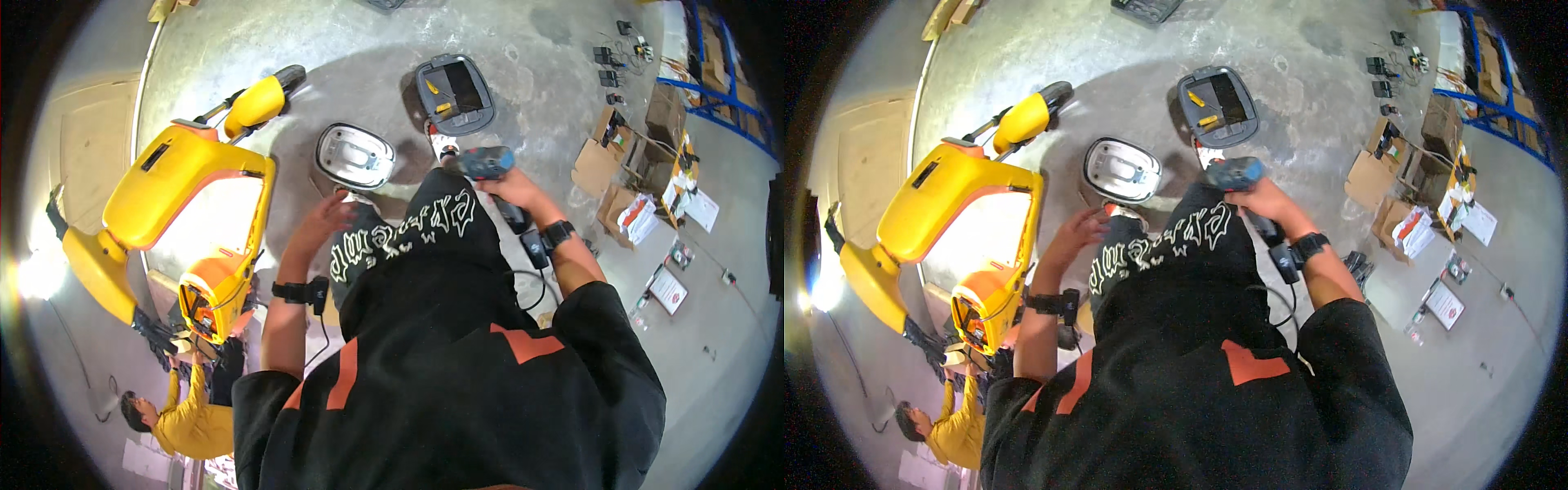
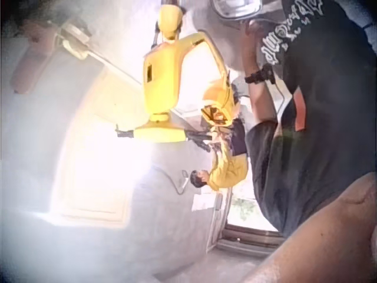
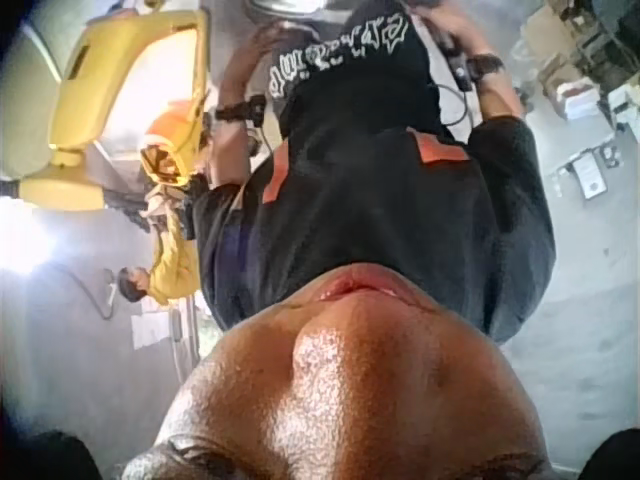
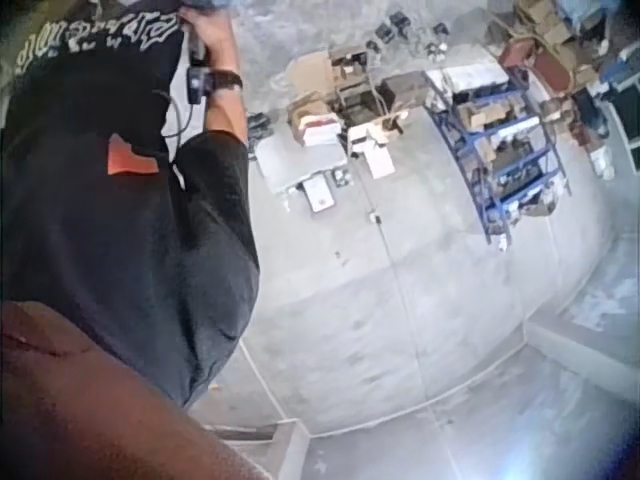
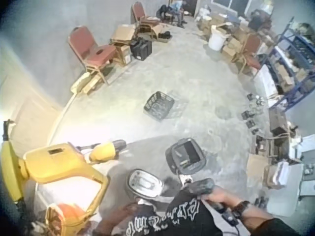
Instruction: Using a T-handle wrench and an electric drill to work on the internals of a yellow electric scooter.
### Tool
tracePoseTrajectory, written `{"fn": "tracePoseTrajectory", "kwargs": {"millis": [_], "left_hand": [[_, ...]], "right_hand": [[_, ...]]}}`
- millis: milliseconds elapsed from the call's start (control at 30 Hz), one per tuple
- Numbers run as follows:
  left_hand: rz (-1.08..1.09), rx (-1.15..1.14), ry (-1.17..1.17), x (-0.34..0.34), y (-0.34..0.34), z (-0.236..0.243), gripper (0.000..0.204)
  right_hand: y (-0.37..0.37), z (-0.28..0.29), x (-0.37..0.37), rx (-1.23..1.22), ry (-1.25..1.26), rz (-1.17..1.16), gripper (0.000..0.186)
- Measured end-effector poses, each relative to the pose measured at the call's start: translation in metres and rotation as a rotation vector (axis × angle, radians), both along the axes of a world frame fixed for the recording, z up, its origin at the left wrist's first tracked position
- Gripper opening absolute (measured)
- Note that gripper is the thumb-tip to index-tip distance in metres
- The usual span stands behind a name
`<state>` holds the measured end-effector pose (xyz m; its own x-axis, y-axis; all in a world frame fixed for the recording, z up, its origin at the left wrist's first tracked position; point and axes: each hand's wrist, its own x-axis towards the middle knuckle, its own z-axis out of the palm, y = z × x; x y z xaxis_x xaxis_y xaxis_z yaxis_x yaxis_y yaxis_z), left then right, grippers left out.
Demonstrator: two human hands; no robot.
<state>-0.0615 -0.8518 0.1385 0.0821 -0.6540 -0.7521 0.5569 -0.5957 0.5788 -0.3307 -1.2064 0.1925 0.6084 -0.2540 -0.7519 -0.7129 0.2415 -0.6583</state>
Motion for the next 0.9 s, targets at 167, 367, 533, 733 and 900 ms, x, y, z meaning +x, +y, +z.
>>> {"fn": "tracePoseTrajectory", "kwargs": {"millis": [167,367,533,733,900], "left_hand": [[0.160,-0.052,0.144,-0.116,-0.173,-0.047,0.070],[0.549,0.232,0.243,-0.185,-0.243,-0.071,0.041],[0.556,0.362,0.213,-0.208,-0.230,-0.071,0.048],[0.909,0.336,0.170,-0.241,-0.210,-0.110,0.046],[1.194,0.183,0.217,-0.257,-0.187,-0.134,0.041]], "right_hand": [[-0.036,-0.099,0.065,-0.146,-0.041,0.458,0.036],[-0.019,-0.137,0.035,-0.132,-0.039,0.447,0.066],[-0.015,-0.138,0.006,-0.082,0.043,0.660,0.070],[0.005,-0.144,0.002,-0.330,-0.002,0.876,0.088],[0.026,-0.152,0.013,-0.441,-0.117,1.007,0.097]]}}
